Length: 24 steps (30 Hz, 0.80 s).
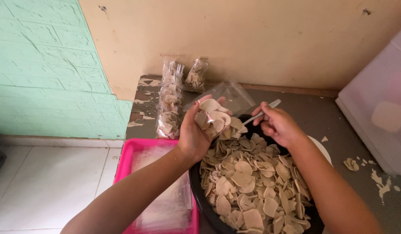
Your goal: Packaging chips into small plastic bags using a spoon and weighing them on a digital scale for portion control.
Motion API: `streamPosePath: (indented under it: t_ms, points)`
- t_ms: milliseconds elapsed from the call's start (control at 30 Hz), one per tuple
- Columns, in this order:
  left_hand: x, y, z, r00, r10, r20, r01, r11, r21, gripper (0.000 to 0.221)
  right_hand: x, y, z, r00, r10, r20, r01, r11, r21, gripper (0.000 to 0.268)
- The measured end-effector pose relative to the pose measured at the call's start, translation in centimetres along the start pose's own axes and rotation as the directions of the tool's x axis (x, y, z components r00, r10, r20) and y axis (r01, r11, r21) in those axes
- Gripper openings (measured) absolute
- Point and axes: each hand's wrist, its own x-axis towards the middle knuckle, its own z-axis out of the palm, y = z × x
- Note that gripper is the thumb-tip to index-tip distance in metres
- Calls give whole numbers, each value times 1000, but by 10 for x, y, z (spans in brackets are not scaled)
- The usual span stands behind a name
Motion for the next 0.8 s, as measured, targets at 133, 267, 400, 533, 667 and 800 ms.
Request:
streamPosePath:
  t_ms: [133,267,400,533,667,800]
  points:
    - [-3,2,3,1000,11,-7,-11,1000,-22,58,3,-4,-18,997,-61,-40,63,997,37,43]
    - [-2,1,1,1000,4,24,-3,1000,-17,58,-9,-15,-19,973,-190,-133,202,976,87,44]
    - [-5,1,4,1000,17,23,-16,1000,-21,58,-18,-28,-16,954,-259,-155,281,948,150,47]
    - [-10,4,7,996,71,61,-71,997,-6,54,-68,-74,24,944,-310,-116,324,936,134,46]
    - [-6,1,2,992,33,121,-31,999,-23,54,-69,-81,21,918,-311,-248,363,910,200,43]
    - [-5,0,1,981,-13,192,22,999,-46,45,-74,-88,25,894,-305,-328,375,910,177,40]
